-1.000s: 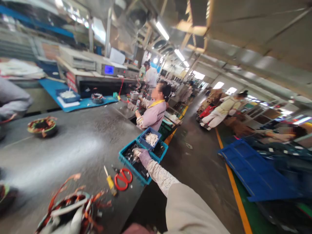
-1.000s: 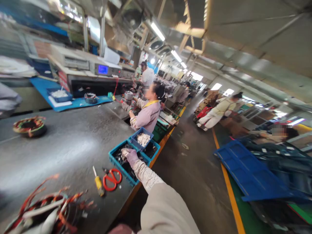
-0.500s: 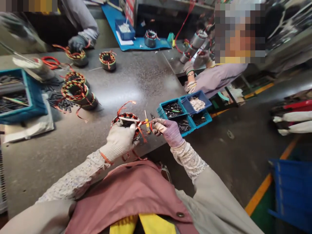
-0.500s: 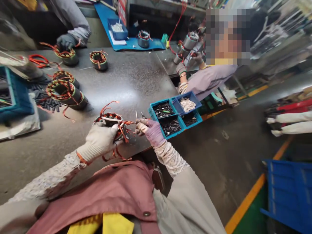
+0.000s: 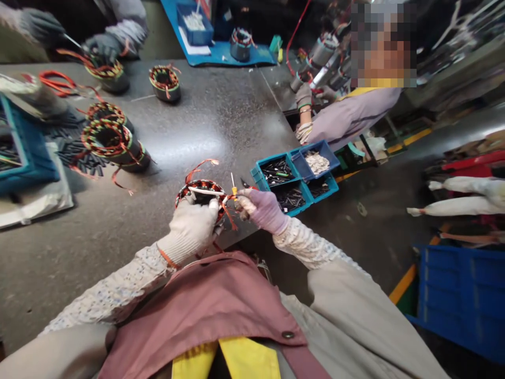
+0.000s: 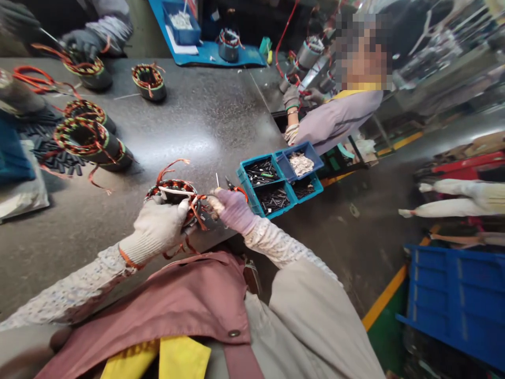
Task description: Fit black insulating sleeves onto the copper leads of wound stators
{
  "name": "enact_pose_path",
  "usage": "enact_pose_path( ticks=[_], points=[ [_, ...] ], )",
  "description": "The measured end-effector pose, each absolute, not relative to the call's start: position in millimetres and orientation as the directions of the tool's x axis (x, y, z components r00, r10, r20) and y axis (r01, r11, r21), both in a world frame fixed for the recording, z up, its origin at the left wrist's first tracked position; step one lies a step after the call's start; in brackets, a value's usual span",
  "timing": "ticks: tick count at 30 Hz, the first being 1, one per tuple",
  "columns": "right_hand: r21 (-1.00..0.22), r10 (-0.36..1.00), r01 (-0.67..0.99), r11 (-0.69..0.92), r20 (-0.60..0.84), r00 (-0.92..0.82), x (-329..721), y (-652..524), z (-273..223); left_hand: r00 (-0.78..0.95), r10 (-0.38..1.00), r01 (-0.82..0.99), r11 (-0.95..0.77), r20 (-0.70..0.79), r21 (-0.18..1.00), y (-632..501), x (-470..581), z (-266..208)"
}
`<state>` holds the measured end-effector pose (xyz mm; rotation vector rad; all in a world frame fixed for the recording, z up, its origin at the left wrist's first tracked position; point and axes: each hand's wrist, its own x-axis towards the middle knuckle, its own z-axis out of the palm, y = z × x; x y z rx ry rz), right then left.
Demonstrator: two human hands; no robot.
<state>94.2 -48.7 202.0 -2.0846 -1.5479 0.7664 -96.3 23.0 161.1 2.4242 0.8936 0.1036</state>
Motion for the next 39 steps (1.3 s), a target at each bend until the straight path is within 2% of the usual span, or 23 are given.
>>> enact_pose_path(
  ticks=[4, 6, 8, 12, 15, 17, 19, 20, 21, 22, 24, 25, 27, 34, 36, 39],
  points=[
    [-0.454, 0.973, 0.869, -0.195, -0.200, 0.114, 81.2, -28.1, 208.8, 0.829, 0.539, 0.554, -0.755, -0.151, 0.350, 24.0, -95.7, 165.4],
    [-0.417, 0.968, 0.898, -0.141, -0.249, 0.036, 76.8, -13.4, 213.7, 0.829, 0.532, 0.558, -0.771, -0.172, 0.307, 25.2, -95.8, 167.2],
    [-0.449, 0.954, 0.885, -0.125, -0.300, -0.018, 71.0, -0.3, 215.4, 0.827, 0.530, 0.562, -0.775, -0.185, 0.290, 26.7, -96.8, 168.1],
    [-0.605, 0.942, 0.778, -0.167, -0.330, -0.054, 63.7, 8.1, 205.8, 0.841, 0.502, 0.539, -0.806, -0.200, 0.244, 28.0, -100.6, 170.8],
    [-0.701, 0.946, 0.689, -0.186, -0.318, -0.068, 93.4, -1.2, 195.7, 0.799, 0.559, 0.599, -0.772, -0.220, 0.214, 25.1, -103.7, 175.4],
    [-0.702, 0.947, 0.675, -0.224, -0.320, -0.019, 141.6, -8.6, 191.9, 0.772, 0.599, 0.635, -0.743, -0.214, 0.211, 21.8, -105.6, 178.0],
    [-0.630, 0.939, 0.718, -0.296, -0.331, 0.096, 204.0, -11.6, 189.0, 0.755, 0.625, 0.655, -0.723, -0.197, 0.219, 18.7, -107.3, 179.6],
    [-0.548, 0.922, 0.757, -0.356, -0.340, 0.187, 235.0, -10.3, 186.8, 0.751, 0.634, 0.660, -0.716, -0.186, 0.226, 17.6, -108.1, 180.0],
    [-0.367, 0.881, 0.826, -0.427, -0.375, 0.289, 262.6, -7.1, 183.3, 0.745, 0.643, 0.666, -0.708, -0.175, 0.236, 16.7, -108.7, 180.3],
    [-0.221, 0.850, 0.878, -0.424, -0.432, 0.302, 285.1, -2.1, 178.2, 0.739, 0.653, 0.672, -0.699, -0.164, 0.245, 16.1, -109.1, 180.5],
    [0.027, 0.781, 0.958, -0.284, -0.573, 0.248, 311.7, 10.8, 163.7, 0.726, 0.669, 0.685, -0.682, -0.160, 0.256, 15.5, -109.1, 180.9],
    [0.073, 0.744, 0.980, -0.183, -0.641, 0.187, 316.3, 17.6, 155.4, 0.715, 0.680, 0.696, -0.673, -0.162, 0.251, 15.3, -108.6, 181.1],
    [0.103, 0.695, 0.994, -0.049, -0.711, 0.108, 313.9, 30.0, 140.3, 0.690, 0.703, 0.722, -0.652, -0.174, 0.230, 14.8, -107.3, 181.8],
    [0.221, 0.612, 0.966, 0.137, -0.786, 0.093, 294.6, 45.4, 125.1, 0.691, 0.691, 0.723, -0.665, -0.213, 0.189, 12.1, -104.1, 187.3],
    [0.194, 0.636, 0.979, 0.054, -0.763, 0.116, 296.9, 46.8, 125.1, 0.706, 0.671, 0.708, -0.684, -0.227, 0.176, 12.3, -103.0, 188.4],
    [0.103, 0.710, 0.974, -0.200, -0.670, 0.217, 305.3, 51.5, 131.5, 0.698, 0.670, 0.714, -0.678, -0.251, 0.175, 13.5, -102.0, 185.1]
  ],
)
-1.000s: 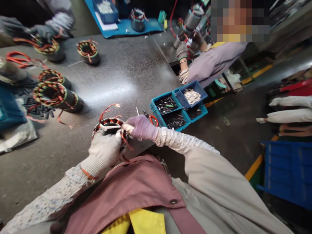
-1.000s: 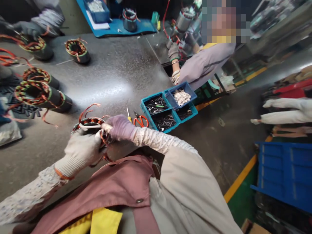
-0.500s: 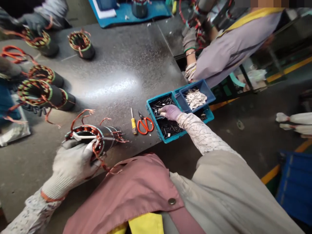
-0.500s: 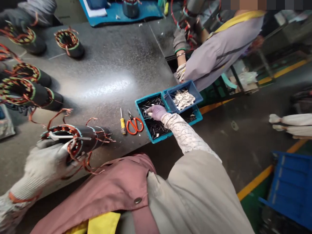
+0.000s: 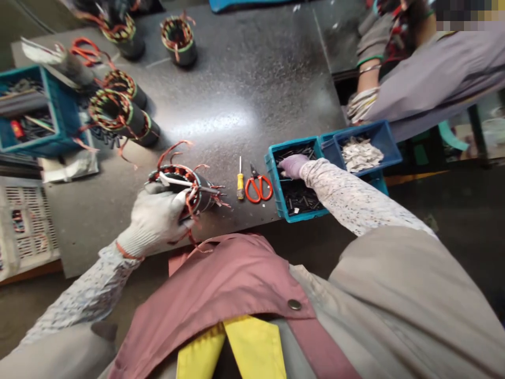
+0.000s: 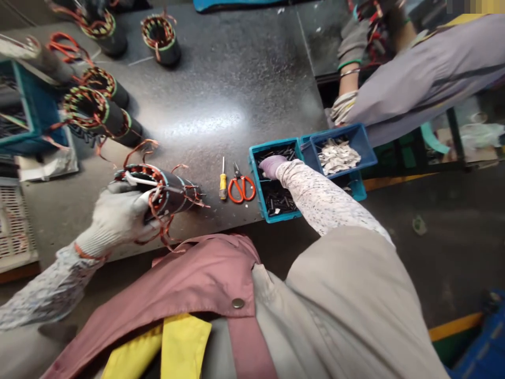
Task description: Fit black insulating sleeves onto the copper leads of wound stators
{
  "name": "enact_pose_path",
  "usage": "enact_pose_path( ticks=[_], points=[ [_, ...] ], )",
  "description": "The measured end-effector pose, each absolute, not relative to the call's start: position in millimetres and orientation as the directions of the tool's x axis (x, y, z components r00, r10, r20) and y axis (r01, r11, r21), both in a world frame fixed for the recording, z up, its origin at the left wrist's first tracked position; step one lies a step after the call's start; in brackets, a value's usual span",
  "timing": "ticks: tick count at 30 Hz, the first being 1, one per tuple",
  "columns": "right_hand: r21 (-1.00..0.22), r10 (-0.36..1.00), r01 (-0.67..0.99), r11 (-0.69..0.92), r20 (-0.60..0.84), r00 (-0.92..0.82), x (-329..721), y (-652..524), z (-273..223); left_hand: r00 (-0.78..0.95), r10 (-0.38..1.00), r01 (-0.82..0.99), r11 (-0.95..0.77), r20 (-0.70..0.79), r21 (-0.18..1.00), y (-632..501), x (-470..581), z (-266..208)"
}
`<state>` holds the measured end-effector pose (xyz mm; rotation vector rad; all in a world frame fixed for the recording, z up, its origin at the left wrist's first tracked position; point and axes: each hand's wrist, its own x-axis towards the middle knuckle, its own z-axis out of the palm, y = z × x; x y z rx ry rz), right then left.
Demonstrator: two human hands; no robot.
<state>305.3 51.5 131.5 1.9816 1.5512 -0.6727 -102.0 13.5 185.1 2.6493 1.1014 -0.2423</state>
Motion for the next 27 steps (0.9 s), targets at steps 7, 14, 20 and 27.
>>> enact_pose_path(
  ticks=[7, 14, 20, 27],
  points=[
    [-0.507, 0.855, 0.689, -0.517, -0.336, 0.394, 270.9, 8.5, 175.2, 0.740, 0.659, 0.667, -0.695, -0.132, 0.269, 16.9, -102.2, 170.8],
    [-0.837, 0.788, -0.044, -0.545, -0.530, 0.313, 133.2, -41.2, 144.6, 0.749, 0.655, 0.656, -0.711, -0.101, 0.253, 17.9, -98.5, 174.4],
    [-0.840, 0.829, 0.169, -0.516, -0.441, 0.344, 118.0, -24.0, 134.9, 0.767, 0.634, 0.635, -0.731, -0.094, 0.249, 16.8, -95.8, 175.1],
    [-0.579, 0.952, 0.783, -0.229, -0.300, 0.056, 130.8, -17.2, 145.8, 0.781, 0.618, 0.616, -0.737, -0.092, 0.278, 17.7, -97.6, 169.4]
  ],
)
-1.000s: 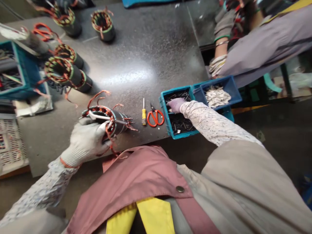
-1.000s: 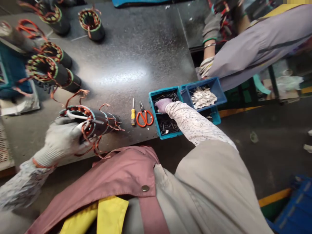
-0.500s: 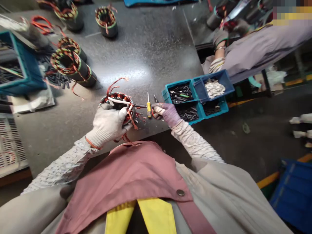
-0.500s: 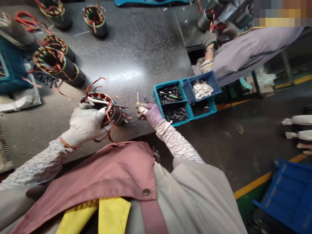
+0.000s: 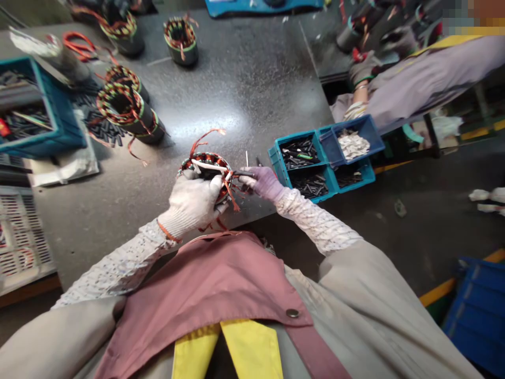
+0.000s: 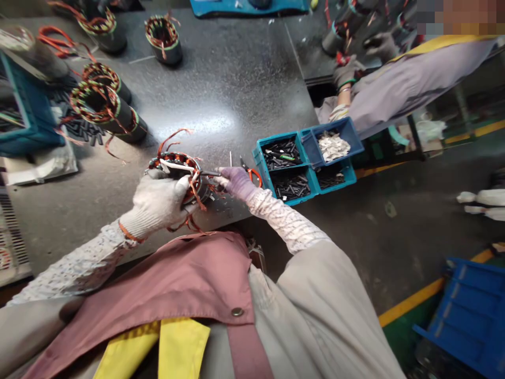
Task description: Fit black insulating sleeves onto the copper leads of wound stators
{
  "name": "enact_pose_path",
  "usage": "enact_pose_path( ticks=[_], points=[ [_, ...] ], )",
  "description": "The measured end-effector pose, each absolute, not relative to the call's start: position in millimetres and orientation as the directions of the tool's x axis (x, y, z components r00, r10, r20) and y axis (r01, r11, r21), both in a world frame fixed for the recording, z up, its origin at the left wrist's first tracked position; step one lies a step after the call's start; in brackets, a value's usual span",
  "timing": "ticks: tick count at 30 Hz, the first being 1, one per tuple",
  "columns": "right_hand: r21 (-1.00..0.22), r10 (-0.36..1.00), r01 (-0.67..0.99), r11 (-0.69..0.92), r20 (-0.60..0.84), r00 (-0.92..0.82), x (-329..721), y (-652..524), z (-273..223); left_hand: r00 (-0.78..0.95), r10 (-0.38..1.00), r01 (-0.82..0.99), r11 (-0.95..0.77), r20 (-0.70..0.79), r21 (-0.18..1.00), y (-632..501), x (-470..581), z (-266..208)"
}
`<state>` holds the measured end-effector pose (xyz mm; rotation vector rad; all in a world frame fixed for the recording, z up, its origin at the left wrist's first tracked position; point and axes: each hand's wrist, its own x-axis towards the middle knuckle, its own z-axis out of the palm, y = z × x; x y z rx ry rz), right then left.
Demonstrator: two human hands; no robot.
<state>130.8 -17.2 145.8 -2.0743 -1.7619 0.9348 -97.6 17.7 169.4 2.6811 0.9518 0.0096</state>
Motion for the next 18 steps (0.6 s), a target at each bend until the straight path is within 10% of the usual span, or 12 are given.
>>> enact_pose_path(
  ticks=[18],
  points=[
    [-0.600, 0.818, 0.713, -0.364, -0.571, -0.062, 97.4, 9.1, 148.4, 0.770, 0.639, 0.617, -0.746, 0.006, 0.252, 13.8, -110.7, 170.1]
  ],
)
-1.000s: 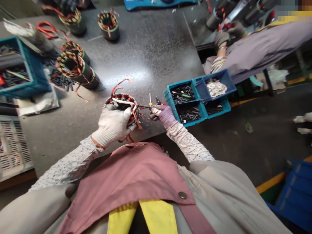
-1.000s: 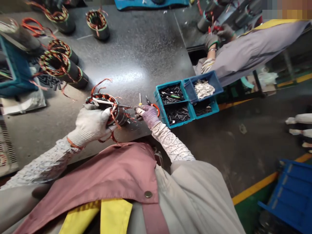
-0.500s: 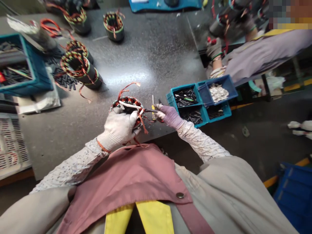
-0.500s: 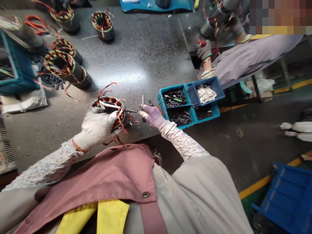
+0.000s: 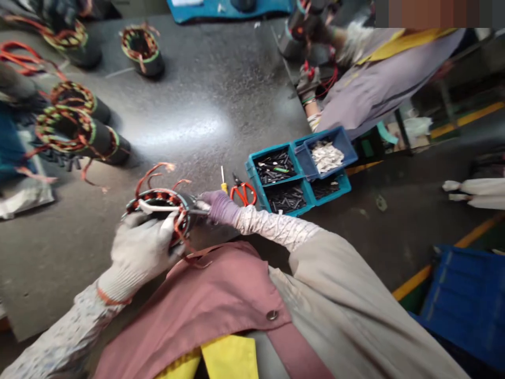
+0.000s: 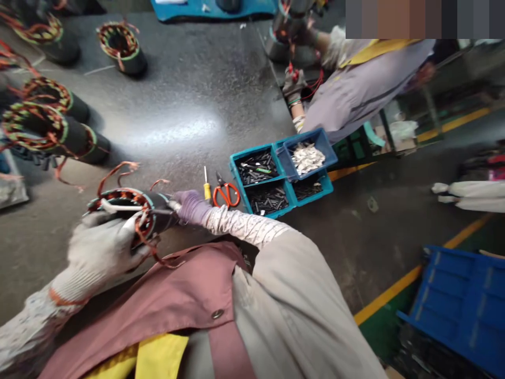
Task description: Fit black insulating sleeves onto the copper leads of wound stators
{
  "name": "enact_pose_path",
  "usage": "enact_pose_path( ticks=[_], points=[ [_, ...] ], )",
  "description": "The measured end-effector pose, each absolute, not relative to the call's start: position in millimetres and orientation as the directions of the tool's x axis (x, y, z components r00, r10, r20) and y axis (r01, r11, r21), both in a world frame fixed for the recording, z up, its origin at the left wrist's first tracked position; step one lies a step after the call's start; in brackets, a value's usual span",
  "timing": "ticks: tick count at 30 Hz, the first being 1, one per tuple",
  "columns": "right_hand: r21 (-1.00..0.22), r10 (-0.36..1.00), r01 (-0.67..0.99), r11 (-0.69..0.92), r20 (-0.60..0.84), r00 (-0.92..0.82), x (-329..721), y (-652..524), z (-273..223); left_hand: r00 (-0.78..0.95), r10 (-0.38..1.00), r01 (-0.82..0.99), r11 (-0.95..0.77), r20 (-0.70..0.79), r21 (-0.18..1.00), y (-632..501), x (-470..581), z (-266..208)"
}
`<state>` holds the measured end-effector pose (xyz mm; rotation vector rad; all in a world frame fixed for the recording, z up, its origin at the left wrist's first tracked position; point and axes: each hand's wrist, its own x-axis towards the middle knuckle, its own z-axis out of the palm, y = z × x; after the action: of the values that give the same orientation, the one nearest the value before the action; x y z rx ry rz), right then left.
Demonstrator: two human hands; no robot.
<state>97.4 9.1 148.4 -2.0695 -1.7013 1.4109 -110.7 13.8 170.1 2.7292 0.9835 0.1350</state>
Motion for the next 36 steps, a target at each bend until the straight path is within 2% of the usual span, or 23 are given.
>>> enact_pose_path(
  ticks=[3, 5, 6, 8, 11, 14, 17, 20, 24, 30, 32, 33, 34, 36],
  points=[
    [-0.667, 0.788, 0.628, -0.401, -0.601, -0.135, 124.4, 12.7, 148.9, 0.770, 0.635, 0.606, -0.757, 0.056, 0.244, 13.9, -114.9, 167.7],
    [-0.636, 0.848, 0.669, -0.384, -0.529, -0.016, 173.0, 15.4, 156.2, 0.756, 0.652, 0.616, -0.739, 0.059, 0.273, 13.3, -116.8, 166.0],
    [-0.562, 0.884, 0.735, -0.378, -0.456, 0.105, 203.3, 17.0, 160.6, 0.744, 0.666, 0.623, -0.724, 0.062, 0.296, 12.8, -117.4, 165.0],
    [-0.294, 0.884, 0.854, -0.430, -0.328, 0.332, 264.3, 20.6, 168.1, 0.709, 0.700, 0.640, -0.688, 0.082, 0.342, 11.7, -117.9, 163.0],
    [0.101, 0.841, 0.906, -0.411, -0.342, 0.419, 325.7, 27.6, 169.7, 0.684, 0.724, 0.651, -0.661, 0.090, 0.374, 10.6, -117.9, 161.8],
    [0.290, 0.799, 0.907, -0.305, -0.441, 0.409, 339.8, 35.7, 159.8, 0.685, 0.727, 0.673, -0.652, 0.036, 0.350, 11.1, -117.1, 164.3],
    [0.384, 0.753, 0.888, -0.252, -0.499, 0.429, 334.6, 40.7, 148.8, 0.686, 0.728, 0.690, -0.654, 0.009, 0.311, 11.7, -114.6, 169.4],
    [0.345, 0.773, 0.904, -0.253, -0.490, 0.403, 334.4, 39.6, 142.1, 0.689, 0.724, 0.696, -0.653, -0.021, 0.299, 11.3, -110.6, 176.9],
    [0.236, 0.809, 0.896, -0.377, -0.387, 0.442, 337.9, 38.8, 134.2, 0.683, 0.719, 0.721, -0.634, -0.129, 0.279, 10.1, -106.7, 186.2],
    [0.179, 0.731, 0.776, -0.605, -0.262, 0.630, 345.6, 52.3, 141.6, 0.675, 0.714, 0.737, -0.644, -0.187, 0.206, 11.4, -107.2, 181.1],
    [0.143, 0.737, 0.776, -0.614, -0.250, 0.629, 350.9, 50.2, 156.9, 0.677, 0.715, 0.736, -0.648, -0.176, 0.195, 12.3, -107.9, 176.6],
    [0.092, 0.755, 0.792, -0.604, -0.252, 0.605, 350.5, 45.3, 165.5, 0.680, 0.715, 0.732, -0.653, -0.163, 0.192, 12.6, -108.0, 174.9],
    [-0.015, 0.774, 0.798, -0.603, -0.255, 0.580, 346.2, 37.6, 173.4, 0.685, 0.713, 0.727, -0.659, -0.147, 0.193, 12.6, -107.9, 173.6],
    [-0.309, 0.800, 0.738, -0.601, -0.243, 0.549, 322.3, 14.2, 181.9, 0.692, 0.712, 0.719, -0.665, -0.117, 0.202, 12.1, -107.2, 172.6]
  ],
)
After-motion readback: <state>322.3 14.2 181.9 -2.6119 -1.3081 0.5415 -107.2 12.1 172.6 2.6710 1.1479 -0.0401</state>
